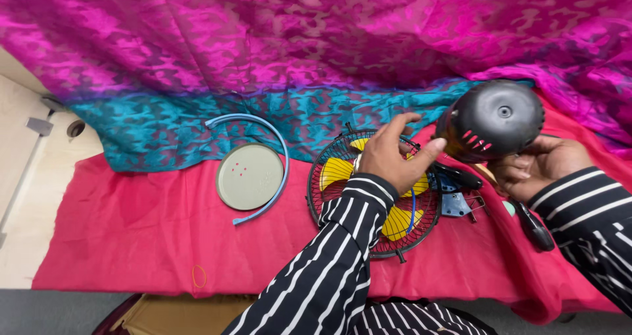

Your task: The person reassembles an electric fan by securing the motor housing, attaching the fan blade, and fitting the front grille. They use a screwdriver to tighten components and align the parts by hand.

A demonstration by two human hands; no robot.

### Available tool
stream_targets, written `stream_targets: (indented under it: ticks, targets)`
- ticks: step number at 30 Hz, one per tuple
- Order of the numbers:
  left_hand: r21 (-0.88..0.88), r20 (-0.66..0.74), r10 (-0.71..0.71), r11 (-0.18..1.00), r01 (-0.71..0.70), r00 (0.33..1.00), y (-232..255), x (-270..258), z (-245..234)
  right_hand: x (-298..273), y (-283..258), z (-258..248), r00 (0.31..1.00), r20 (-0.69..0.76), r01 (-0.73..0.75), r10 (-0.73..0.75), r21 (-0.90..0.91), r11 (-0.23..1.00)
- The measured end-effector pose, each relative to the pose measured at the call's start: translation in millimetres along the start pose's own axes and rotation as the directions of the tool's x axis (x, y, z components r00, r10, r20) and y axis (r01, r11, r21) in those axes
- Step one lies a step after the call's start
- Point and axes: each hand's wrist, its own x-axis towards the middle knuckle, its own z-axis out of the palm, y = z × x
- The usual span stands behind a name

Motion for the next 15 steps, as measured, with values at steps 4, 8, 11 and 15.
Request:
stream_targets:
  ticks: [4,8,11,15]
  targets:
    - [0.017,0.001,0.232,0.973,-0.232,0.973,8,-15,-4,3,30,32,0.988,0.098,-0.113,0.121,-0.081,0.990]
    - [0.230,0.044,0.043,0.972,-0.052,0.998,14,-37,-19,-2,48,48,0.950,0.185,-0.224,0.250,-0.149,0.963]
    - [0.214,-0.066,0.050,0.976,-0.035,0.997,15,-44,-34,-3,51,56,0.932,0.207,-0.248,0.297,-0.232,0.941]
    - [0.162,-0.082,0.159,0.976,-0.144,0.984,14,-32,-50,8,49,80,0.886,0.341,-0.173,0.315,-0.387,0.906]
